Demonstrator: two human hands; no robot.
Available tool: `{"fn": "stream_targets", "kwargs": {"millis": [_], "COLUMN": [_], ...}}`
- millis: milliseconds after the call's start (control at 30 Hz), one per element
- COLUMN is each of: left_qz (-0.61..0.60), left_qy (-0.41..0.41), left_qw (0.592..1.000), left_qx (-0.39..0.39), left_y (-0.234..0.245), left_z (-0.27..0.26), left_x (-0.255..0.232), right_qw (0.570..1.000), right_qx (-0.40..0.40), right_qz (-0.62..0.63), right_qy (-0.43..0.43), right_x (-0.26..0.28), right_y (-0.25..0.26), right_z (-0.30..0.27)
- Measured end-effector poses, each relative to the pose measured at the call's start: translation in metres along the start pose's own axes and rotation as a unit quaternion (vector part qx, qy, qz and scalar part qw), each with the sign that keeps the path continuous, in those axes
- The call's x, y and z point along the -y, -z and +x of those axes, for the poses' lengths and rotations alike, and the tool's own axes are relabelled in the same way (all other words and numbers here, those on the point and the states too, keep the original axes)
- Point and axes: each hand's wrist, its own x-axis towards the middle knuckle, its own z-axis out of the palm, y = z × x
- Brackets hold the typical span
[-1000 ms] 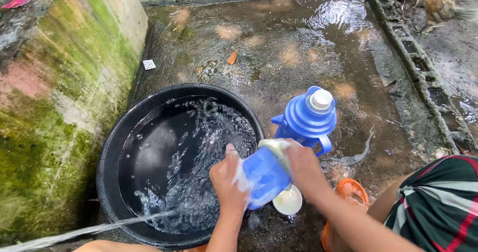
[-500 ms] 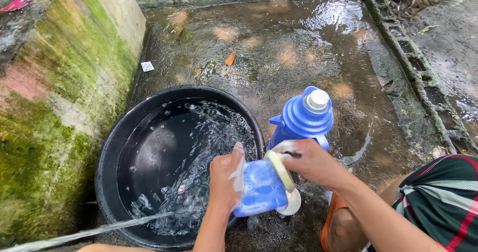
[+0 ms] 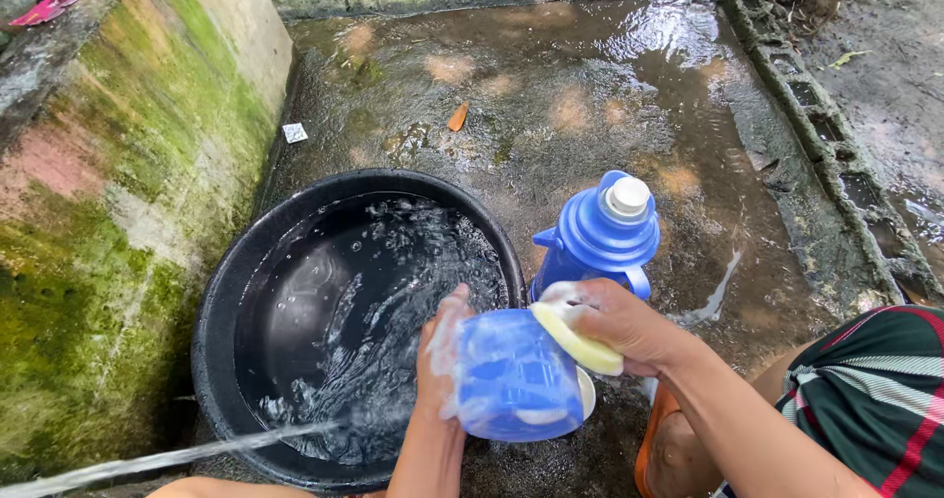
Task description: The person washes a blue thermos and its cup by hand using a sponge and soapy water, rinsing them under a stream of water over a black basin.
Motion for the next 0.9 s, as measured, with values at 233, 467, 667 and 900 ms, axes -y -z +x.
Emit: {"fn": "stream_targets", "kwargs": {"millis": [233, 467, 667, 900], "left_qz": [0.528, 0.060, 0.148, -0.235], "left_qy": [-0.297, -0.044, -0.091, 0.119], "left_qw": [0.795, 0.997, 0.984, 0.965], "left_qx": [0.020, 0.001, 0.031, 0.010], "left_y": [-0.015, -0.009, 0.014, -0.003], "left_z": [-0.009, -0.004, 0.021, 0.010], "left_x": [0.003, -0.010, 0.017, 0.001], "right_qw": [0.934, 0.993, 0.996, 0.976], "right_qx": [-0.067, -0.038, -0.066, 0.044], "right_qz": [-0.329, 0.104, 0.042, 0.207], "right_qy": [0.125, 0.049, 0.043, 0.045], "right_x": [0.004, -0.007, -0.011, -0.011], "right_y": [-0.017, -0.002, -0.007, -0.021], "right_z": [0.000, 0.005, 0.009, 0.007]}}
